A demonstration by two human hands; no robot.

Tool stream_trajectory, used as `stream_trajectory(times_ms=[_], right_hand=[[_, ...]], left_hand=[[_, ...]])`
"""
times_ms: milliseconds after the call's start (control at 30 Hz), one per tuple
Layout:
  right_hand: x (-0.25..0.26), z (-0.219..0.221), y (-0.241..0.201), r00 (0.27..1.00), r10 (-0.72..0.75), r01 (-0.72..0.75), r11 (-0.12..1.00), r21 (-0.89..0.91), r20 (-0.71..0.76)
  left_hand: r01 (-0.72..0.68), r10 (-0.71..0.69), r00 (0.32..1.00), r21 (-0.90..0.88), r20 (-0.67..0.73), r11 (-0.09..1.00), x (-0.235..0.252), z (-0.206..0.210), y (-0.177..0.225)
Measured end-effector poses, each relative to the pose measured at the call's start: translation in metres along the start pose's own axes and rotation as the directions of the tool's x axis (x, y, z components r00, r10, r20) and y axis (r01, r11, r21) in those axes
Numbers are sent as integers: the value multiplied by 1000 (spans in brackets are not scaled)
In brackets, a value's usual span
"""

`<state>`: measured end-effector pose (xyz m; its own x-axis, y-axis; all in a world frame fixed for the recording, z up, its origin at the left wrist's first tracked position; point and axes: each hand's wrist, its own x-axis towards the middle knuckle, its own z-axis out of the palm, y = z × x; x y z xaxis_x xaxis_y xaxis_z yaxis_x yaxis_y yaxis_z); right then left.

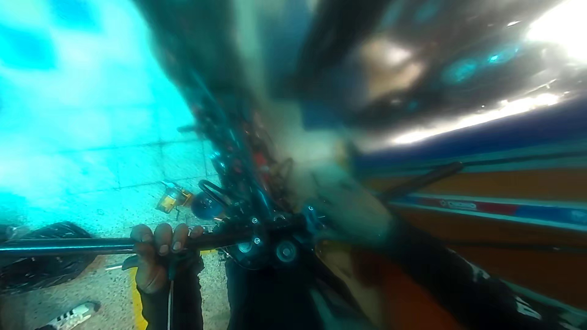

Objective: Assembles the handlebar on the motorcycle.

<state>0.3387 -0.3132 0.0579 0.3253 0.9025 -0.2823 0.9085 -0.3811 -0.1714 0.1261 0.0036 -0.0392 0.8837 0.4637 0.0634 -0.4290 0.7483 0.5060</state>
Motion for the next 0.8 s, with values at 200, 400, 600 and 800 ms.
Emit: stream_trajectory(times_ms=[200,400,600,800], right_hand=[[2,-5,0,998,30,-33,997,64,49],[1,6,7,999,-32,34,994,108,-22],[4,-2,4,997,-20,10,992,125,75],[12,-5,5,964,40,-64,995,81,264]], left_hand=[[-12,11,1000,2,16,1000,1,1,0],[-12,11,999,24,39,1000,2,0,2],[-14,14,999,10,35,1000,1,-1,2],[-6,7,994,-15,107,1000,5,-8,-1]])
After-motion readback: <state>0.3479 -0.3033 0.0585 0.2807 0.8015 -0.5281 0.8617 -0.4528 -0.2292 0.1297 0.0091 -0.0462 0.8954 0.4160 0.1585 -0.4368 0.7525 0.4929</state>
